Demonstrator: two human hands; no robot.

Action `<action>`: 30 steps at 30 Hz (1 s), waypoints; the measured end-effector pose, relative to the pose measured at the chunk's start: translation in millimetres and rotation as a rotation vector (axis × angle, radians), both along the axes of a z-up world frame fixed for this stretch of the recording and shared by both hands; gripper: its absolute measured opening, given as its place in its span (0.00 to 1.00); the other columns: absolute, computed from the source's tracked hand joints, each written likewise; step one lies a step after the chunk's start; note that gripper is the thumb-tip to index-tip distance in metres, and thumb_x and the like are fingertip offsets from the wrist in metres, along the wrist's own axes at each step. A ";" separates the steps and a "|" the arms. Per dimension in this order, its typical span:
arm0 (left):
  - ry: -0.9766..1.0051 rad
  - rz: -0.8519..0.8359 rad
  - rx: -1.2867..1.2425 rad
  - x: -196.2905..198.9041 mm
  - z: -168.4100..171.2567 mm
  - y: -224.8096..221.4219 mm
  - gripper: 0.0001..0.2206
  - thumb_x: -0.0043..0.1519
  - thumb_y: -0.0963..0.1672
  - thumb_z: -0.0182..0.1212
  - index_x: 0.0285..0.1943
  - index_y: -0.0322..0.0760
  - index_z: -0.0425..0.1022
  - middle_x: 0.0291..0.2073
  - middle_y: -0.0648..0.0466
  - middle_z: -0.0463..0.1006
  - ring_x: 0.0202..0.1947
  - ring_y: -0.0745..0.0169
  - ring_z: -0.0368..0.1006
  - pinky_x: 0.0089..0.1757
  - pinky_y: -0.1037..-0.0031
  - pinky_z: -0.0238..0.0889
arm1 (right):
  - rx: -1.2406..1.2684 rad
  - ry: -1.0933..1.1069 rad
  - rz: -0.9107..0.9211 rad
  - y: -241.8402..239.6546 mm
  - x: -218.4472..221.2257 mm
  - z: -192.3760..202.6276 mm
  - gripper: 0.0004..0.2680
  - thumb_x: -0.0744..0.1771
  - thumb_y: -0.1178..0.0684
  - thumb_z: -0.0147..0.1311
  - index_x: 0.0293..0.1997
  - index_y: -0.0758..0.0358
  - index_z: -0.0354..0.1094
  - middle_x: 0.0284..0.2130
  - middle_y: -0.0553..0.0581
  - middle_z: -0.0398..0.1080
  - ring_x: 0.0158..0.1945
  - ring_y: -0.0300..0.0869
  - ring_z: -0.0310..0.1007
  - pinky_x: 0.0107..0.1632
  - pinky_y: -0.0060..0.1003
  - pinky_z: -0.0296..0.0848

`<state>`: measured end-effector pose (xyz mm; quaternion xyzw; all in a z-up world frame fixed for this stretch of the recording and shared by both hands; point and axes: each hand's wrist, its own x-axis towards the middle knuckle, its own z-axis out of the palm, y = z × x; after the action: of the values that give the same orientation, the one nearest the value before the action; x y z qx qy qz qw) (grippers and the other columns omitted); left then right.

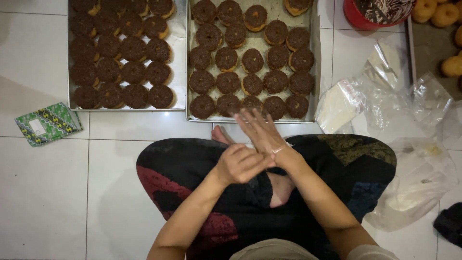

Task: The person picks up individual chocolate-frosted and plain donuts from metal trays and places each one into a clear plastic bag, سپس folding the bag closed.

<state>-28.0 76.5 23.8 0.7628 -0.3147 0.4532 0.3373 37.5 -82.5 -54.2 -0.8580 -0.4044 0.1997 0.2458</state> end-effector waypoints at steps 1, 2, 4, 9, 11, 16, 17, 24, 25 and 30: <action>-0.001 -0.001 0.000 -2.6 6.4 -3.0 0.02 0.61 0.44 0.70 0.36 0.45 0.84 0.29 0.58 0.76 0.27 0.62 0.72 0.35 0.72 0.68 | 0.000 -0.001 -0.001 5.2 -2.2 32.3 0.44 0.59 0.41 0.65 0.81 0.55 0.35 0.76 0.72 0.36 0.73 0.80 0.33 0.62 0.87 0.37; -0.012 -0.007 -0.042 -5.2 12.8 -5.9 0.03 0.60 0.44 0.71 0.35 0.45 0.84 0.27 0.60 0.75 0.26 0.65 0.71 0.34 0.75 0.67 | -0.029 0.040 -0.103 10.5 -4.2 64.6 0.46 0.58 0.47 0.68 0.80 0.58 0.31 0.75 0.76 0.35 0.73 0.79 0.33 0.63 0.85 0.38; -0.026 -0.012 -0.085 -4.9 21.0 -2.5 0.03 0.60 0.44 0.72 0.34 0.45 0.84 0.25 0.61 0.74 0.25 0.67 0.69 0.34 0.77 0.67 | -0.058 0.078 -0.203 16.0 -4.6 94.4 0.49 0.57 0.53 0.72 0.80 0.61 0.27 0.74 0.79 0.33 0.73 0.78 0.32 0.64 0.83 0.38; 0.997 -0.246 -1.145 17.2 -17.3 28.4 0.52 0.56 0.63 0.67 0.82 0.46 0.37 0.72 0.48 0.50 0.72 0.41 0.49 0.66 0.45 0.45 | 0.197 -0.390 -0.083 33.7 -10.4 63.0 0.38 0.62 0.38 0.61 0.79 0.59 0.40 0.76 0.73 0.36 0.77 0.70 0.33 0.72 0.71 0.35; 1.009 -0.396 -1.245 18.8 3.1 25.6 0.51 0.58 0.61 0.66 0.83 0.48 0.35 0.74 0.47 0.50 0.73 0.39 0.49 0.67 0.46 0.46 | 0.337 -0.401 -0.018 51.0 -14.0 55.2 0.28 0.65 0.32 0.42 0.72 0.55 0.51 0.75 0.70 0.41 0.77 0.68 0.36 0.73 0.70 0.33; 0.972 -0.355 -1.448 24.8 -12.0 46.0 0.23 0.71 0.52 0.51 0.68 0.33 0.66 0.64 0.42 0.70 0.64 0.42 0.67 0.63 0.54 0.58 | 0.464 -0.507 0.050 73.6 -11.9 62.8 0.24 0.64 0.41 0.50 0.66 0.58 0.64 0.69 0.72 0.57 0.73 0.68 0.53 0.73 0.68 0.38; 0.947 -0.251 -1.597 27.5 -23.0 55.9 0.21 0.71 0.53 0.51 0.64 0.36 0.70 0.61 0.45 0.73 0.62 0.43 0.70 0.60 0.53 0.63 | 0.538 -0.472 0.104 74.4 -10.8 63.0 0.22 0.65 0.44 0.50 0.65 0.59 0.64 0.67 0.69 0.61 0.70 0.65 0.59 0.71 0.69 0.47; 0.743 -0.064 -1.965 36.5 -30.2 112.7 0.18 0.69 0.53 0.56 0.61 0.43 0.74 0.63 0.51 0.72 0.65 0.46 0.69 0.66 0.50 0.59 | 0.459 -0.444 -0.424 -4.9 50.0 12.4 0.16 0.65 0.53 0.63 0.59 0.55 0.73 0.50 0.59 0.75 0.56 0.56 0.74 0.59 0.54 0.70; 0.747 -0.066 -1.967 37.1 -30.5 111.3 0.18 0.69 0.53 0.56 0.61 0.43 0.74 0.63 0.51 0.72 0.65 0.46 0.69 0.66 0.50 0.59 | 0.455 -0.444 -0.426 -24.5 65.1 10.6 0.16 0.65 0.53 0.63 0.59 0.55 0.73 0.50 0.59 0.75 0.56 0.56 0.74 0.59 0.54 0.70; 0.829 -0.067 -1.956 43.2 -29.0 102.7 0.18 0.68 0.54 0.55 0.60 0.46 0.75 0.59 0.53 0.76 0.65 0.50 0.71 0.65 0.51 0.59 | 0.006 -0.064 -0.981 -101.8 136.0 1.4 0.16 0.69 0.62 0.50 0.64 0.67 0.54 0.52 0.70 0.72 0.55 0.67 0.72 0.53 0.65 0.71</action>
<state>15.2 179.2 -5.1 0.2457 0.3051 0.2041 0.8971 173.5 -184.3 -52.8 -0.9522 0.0396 0.0328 0.3010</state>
